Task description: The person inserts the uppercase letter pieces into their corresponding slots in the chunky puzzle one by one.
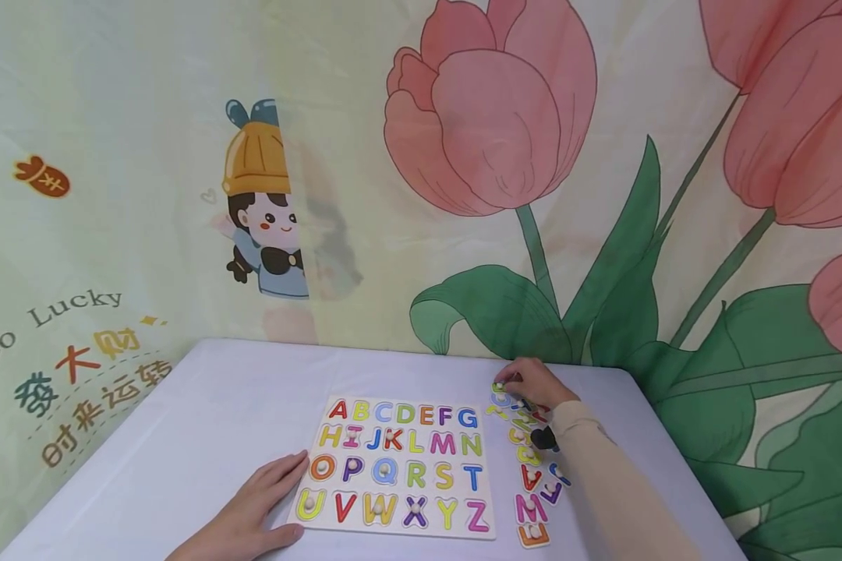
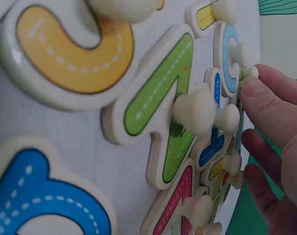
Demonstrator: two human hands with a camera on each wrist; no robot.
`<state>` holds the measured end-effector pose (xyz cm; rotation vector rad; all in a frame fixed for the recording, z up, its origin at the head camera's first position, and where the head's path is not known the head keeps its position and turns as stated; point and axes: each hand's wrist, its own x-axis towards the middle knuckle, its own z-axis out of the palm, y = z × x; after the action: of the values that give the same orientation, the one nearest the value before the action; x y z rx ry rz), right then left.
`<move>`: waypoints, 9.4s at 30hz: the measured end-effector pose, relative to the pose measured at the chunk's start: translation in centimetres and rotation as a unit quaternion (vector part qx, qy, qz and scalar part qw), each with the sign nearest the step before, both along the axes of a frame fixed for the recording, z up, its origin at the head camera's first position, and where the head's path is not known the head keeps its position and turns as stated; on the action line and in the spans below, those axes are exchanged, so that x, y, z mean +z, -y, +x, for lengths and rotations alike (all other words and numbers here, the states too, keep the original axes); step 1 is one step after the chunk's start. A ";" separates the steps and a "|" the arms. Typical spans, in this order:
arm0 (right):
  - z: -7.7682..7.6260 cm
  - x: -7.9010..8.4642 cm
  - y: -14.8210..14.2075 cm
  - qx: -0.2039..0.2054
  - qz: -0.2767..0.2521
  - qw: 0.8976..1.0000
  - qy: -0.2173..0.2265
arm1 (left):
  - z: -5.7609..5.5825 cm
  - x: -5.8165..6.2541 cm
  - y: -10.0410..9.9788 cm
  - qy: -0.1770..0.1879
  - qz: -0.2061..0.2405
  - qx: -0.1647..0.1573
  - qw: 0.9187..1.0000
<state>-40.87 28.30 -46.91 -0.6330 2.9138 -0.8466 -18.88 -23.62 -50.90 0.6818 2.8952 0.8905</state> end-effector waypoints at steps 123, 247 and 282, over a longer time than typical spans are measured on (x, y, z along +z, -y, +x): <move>8.3 -0.5 4.0 -0.174 0.020 0.980 -0.098 | -0.2 0.1 -0.4 0.042 0.008 0.005 0.999; 1.5 0.9 0.7 0.044 0.076 0.996 -0.030 | -0.1 0.1 -0.2 0.022 0.001 0.004 1.000; 6.8 -0.6 22.7 -0.066 -0.045 0.996 -0.050 | -0.1 0.1 -0.3 0.033 0.003 0.003 0.999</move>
<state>-34.07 5.62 -47.47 -0.5080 3.0497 -0.9945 -18.99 -23.34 -50.80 0.6314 2.8397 0.9046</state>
